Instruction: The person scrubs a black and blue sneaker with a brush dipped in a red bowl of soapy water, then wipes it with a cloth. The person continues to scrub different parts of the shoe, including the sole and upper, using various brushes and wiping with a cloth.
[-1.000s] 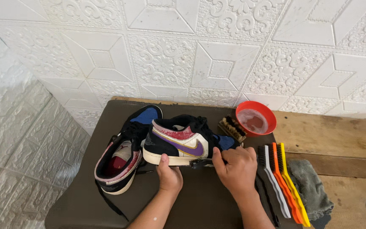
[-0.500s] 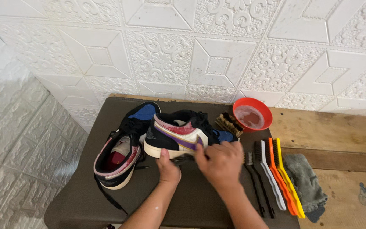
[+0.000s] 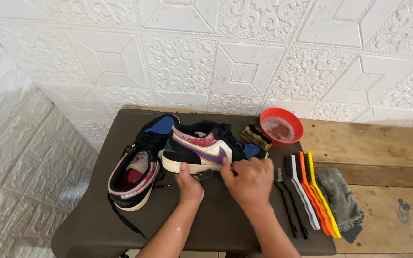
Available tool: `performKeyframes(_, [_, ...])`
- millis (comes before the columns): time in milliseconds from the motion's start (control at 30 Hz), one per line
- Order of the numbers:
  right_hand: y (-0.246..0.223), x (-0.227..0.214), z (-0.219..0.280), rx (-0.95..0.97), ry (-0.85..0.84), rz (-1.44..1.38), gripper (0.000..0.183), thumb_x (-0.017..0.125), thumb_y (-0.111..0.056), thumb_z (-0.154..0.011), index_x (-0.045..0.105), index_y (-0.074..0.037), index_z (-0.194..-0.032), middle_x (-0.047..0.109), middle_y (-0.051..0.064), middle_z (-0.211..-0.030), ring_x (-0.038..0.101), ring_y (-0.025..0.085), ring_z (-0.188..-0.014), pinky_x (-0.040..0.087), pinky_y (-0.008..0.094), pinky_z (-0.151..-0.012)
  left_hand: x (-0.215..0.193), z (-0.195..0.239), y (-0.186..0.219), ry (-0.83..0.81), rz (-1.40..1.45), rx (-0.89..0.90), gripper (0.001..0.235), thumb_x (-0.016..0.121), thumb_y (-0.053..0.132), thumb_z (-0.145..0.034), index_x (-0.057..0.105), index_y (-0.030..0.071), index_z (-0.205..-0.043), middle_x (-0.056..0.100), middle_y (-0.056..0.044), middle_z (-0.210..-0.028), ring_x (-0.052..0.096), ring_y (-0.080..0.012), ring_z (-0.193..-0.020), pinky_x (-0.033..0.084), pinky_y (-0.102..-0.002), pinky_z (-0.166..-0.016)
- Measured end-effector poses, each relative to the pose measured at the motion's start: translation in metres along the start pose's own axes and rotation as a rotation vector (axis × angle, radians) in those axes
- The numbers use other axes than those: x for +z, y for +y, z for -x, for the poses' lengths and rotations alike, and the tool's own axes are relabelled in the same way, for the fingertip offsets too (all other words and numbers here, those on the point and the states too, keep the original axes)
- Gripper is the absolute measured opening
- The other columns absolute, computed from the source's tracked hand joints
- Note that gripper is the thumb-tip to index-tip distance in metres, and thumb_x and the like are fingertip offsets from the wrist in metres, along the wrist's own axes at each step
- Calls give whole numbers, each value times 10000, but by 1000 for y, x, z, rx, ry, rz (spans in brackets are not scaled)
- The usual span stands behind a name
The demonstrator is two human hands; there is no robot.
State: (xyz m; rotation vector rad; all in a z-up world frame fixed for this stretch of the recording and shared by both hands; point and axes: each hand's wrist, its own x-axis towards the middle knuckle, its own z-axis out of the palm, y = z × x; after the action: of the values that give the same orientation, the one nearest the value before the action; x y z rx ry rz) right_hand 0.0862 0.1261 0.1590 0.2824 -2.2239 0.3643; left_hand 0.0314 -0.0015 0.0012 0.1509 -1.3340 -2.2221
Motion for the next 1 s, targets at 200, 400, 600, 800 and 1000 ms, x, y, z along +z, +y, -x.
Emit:
performKeyframes(200, [47, -2, 25, 92, -14, 83, 397, 735, -297, -839, 609, -208, -473, 506, 31, -397, 580, 288, -460, 400, 397, -572, -12, 1, -45, 25, 121, -57, 602, 493, 359, -976, 439, 74, -1504, 521, -110, -1479, 520, -228, -1310, 399, -465, -1168])
performKeyframes(400, [19, 7, 12, 95, 1, 4, 454, 704, -336, -890, 611, -212, -463, 499, 2, -383, 574, 251, -447, 411, 359, -587, -7, -2, -38, 54, 186, -60, 577, 501, 359, -989, 418, 72, -1483, 510, -87, -1432, 515, -212, -1284, 412, -472, -1159])
performKeyframes(600, [54, -2, 31, 124, 10, 119, 388, 728, -299, -831, 603, -220, -472, 495, 27, -390, 572, 272, -455, 410, 394, -560, -24, -2, -67, 53, 75, -35, 535, 533, 321, -980, 460, 72, -1448, 529, -108, -1402, 534, -213, -1240, 417, -477, -1134])
performKeyframes(800, [33, 14, 24, 86, 18, 67, 426, 694, -364, -877, 617, -256, -473, 481, -3, -381, 556, 245, -427, 409, 367, -562, -3, -2, -26, 71, 145, -4, 574, 493, 343, -986, 438, 49, -1476, 518, -129, -1463, 531, -231, -1300, 419, -475, -1148])
performKeyframes(1000, [73, 10, 42, 190, 3, 190, 412, 723, -354, -858, 631, -228, -476, 493, 59, -390, 560, 312, -442, 413, 411, -586, 1, 1, -26, 85, 155, -47, 546, 503, 354, -998, 449, 68, -1460, 521, -94, -1418, 542, -223, -1273, 416, -469, -1149])
